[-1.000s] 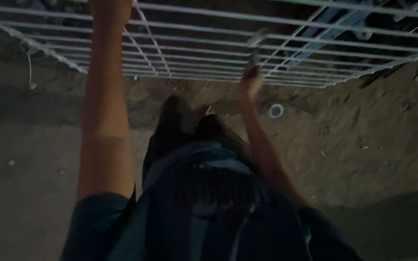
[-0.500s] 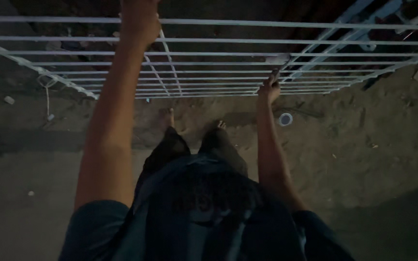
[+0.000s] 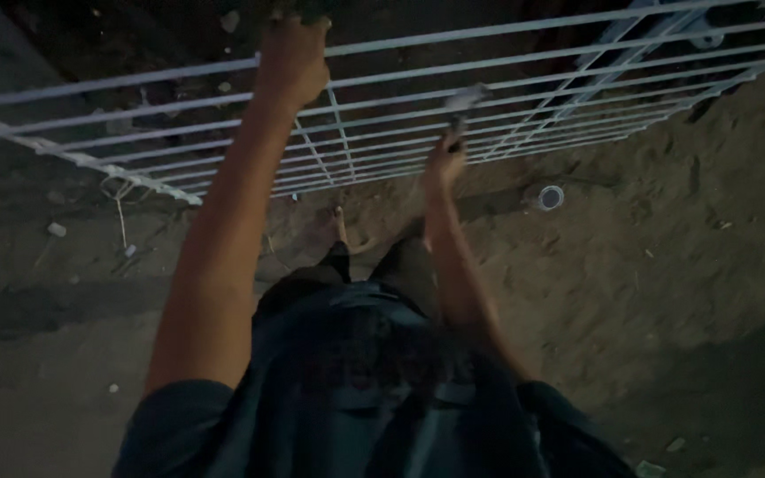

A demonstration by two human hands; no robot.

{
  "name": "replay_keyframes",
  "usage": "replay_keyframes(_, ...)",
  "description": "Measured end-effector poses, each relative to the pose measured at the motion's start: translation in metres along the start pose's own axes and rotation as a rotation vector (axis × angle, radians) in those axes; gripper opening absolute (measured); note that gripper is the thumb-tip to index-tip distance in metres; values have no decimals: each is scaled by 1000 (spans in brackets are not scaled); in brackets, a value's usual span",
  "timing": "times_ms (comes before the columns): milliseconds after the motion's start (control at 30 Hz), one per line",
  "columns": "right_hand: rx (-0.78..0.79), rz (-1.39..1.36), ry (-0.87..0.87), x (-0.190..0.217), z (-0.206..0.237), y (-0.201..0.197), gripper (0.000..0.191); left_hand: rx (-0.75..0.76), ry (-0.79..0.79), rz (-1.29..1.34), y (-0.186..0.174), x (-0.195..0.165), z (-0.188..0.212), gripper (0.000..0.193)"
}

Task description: The person paints a white metal gate using a paintbrush, applying white paint to the horizontal and vertical bars. The person repeatedly dips the brush into a small container and continues painting along the length of the gate.

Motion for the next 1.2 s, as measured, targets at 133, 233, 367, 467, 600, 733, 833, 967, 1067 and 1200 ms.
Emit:
replay_keyframes(133,-66,-218,146,8,-48,-27,30,-57,-3,-6,0,-5,3,51)
replay_keyframes(233,-49,-298,242,8,-64,-35,28,-66,-12,-2,-1,-8,3,45)
replay_keyframes(367,62,-286,111,7,-27,-17,28,-2,-25,15,1,-5,-1,54)
replay_keyframes(467,252,-608,200,11,35,12,21,91,-85,54,8,0,-1,52)
replay_keyframes(600,391,-137,180,32,103,57,17,123,-66,73,17,4,0,47)
replay_keyframes(733,333,-142,403,40,110,78,26,41,21,-116,16,3,1,50)
replay_keyframes(833,214,-155,377,36,87,67,24,89,9,-69,14,4,0,44)
replay_keyframes(967,175,-402,194,23,40,32,19,101,6,-2,10,7,2,40)
replay_keyframes(1067,4,-181,158,19,1,11,25,38,50,12,10,6,2,50)
replay_keyframes(1200,54,-293,206,11,-5,9,27,26,70,19,14,0,1,56)
Point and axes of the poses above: each hand's wrist, its own z-axis away from the middle knuckle, its own y-axis out of the palm, x = y × z, the point moved 2 cm from there along -z, towards the middle knuckle, and after that the axes turned 2 degrees about x, right-handed, at the moved point
